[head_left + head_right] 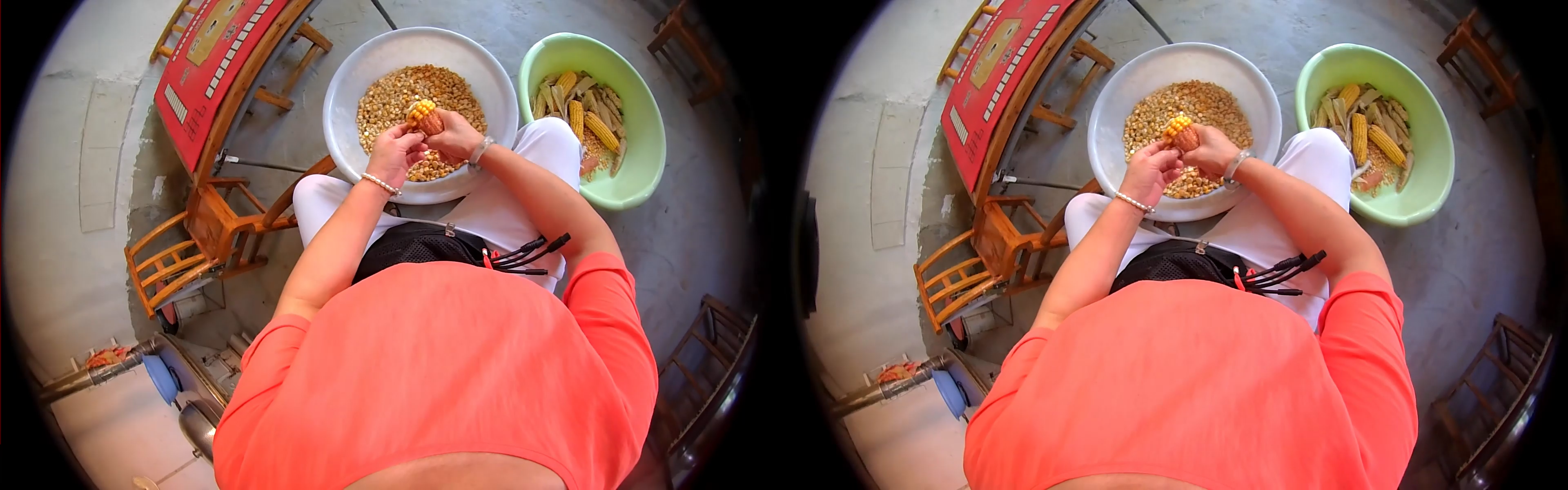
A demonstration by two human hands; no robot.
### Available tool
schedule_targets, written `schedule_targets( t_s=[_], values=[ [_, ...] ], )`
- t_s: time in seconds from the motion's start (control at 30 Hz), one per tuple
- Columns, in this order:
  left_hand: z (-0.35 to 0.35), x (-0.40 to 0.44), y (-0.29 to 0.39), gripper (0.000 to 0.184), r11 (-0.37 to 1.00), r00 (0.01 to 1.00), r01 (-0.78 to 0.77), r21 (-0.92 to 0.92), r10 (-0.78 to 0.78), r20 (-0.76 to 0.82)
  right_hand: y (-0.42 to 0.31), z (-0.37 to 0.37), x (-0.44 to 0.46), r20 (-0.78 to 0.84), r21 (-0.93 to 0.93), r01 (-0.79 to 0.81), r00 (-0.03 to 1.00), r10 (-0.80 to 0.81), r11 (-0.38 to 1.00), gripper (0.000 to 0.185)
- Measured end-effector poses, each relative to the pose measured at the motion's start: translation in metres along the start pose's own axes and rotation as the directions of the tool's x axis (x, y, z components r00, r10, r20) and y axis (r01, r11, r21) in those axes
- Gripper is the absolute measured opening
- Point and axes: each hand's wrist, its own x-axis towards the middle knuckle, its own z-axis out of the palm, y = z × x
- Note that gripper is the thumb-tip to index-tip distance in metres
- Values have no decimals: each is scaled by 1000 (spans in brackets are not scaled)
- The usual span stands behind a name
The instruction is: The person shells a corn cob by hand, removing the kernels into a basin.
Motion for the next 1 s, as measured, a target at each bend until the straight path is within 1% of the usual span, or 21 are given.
schedule_targets(
  t_s=[0.07, 0.1, 0.2, 0.3, 0.33, 0.43, 0.5, 0.53, 0.6, 0.7, 0.73, 0.83, 0.9, 1.0],
  values=[
    [-1, 1, 0, 10, 999, 999, 20, -35, -21, -27, 8, -1, 6, -84, -29, 73, 994, -76, 997, 36],
    [-1, 1, -1, 9, 998, 999, 27, -51, -29, -43, 5, -3, 4, -89, -40, 64, 994, -68, 997, 39],
    [-2, 1, 0, 10, 997, 998, 41, -58, -44, -50, 1, -5, 1, -65, -2, 41, 997, -41, 999, 37],
    [1, -1, 2, 13, 998, 998, 43, -53, -45, -36, 5, -4, 4, -25, 16, 109, 994, -109, 994, 34],
    [2, -2, 3, 14, 998, 999, 42, -53, -44, -32, 6, -4, 4, -22, 26, 108, 994, -108, 994, 32],
    [3, -4, 4, 21, 998, 999, 27, -48, -26, 27, 5, -3, 4, -20, 69, 103, 995, -102, 992, 27],
    [2, -2, 2, 25, 999, 999, 7, -53, -5, 32, 4, -3, 2, -29, 118, 97, 995, -94, 988, 24],
    [2, -1, 1, 27, 998, 999, -4, -57, 6, 35, 3, -2, 1, -15, 118, 119, 993, -119, 986, 24],
    [3, 0, 0, 28, 999, 998, -48, -18, 48, 35, 1, -1, -2, 14, 121, 163, 986, -166, 979, 23],
    [10, -3, 2, 28, 992, 992, -111, 68, 107, 61, -5, -3, -8, 75, 204, 110, 989, -128, 973, 24],
    [12, -5, 3, 28, 986, 989, -133, 100, 126, 73, -5, -3, -9, 89, 206, 110, 988, -130, 972, 24],
    [15, -9, 4, 28, 984, 990, -135, 119, 128, 65, -4, -5, -9, 120, 208, 114, 983, -141, 971, 25],
    [14, -8, 2, 23, 982, 990, -133, 133, 126, 56, -1, -5, -7, 124, 206, 125, 980, -152, 971, 25],
    [17, -9, 3, 19, 980, 992, -123, 155, 118, 46, -1, -6, -8, 149, 207, 85, 982, -118, 975, 26]
  ],
)
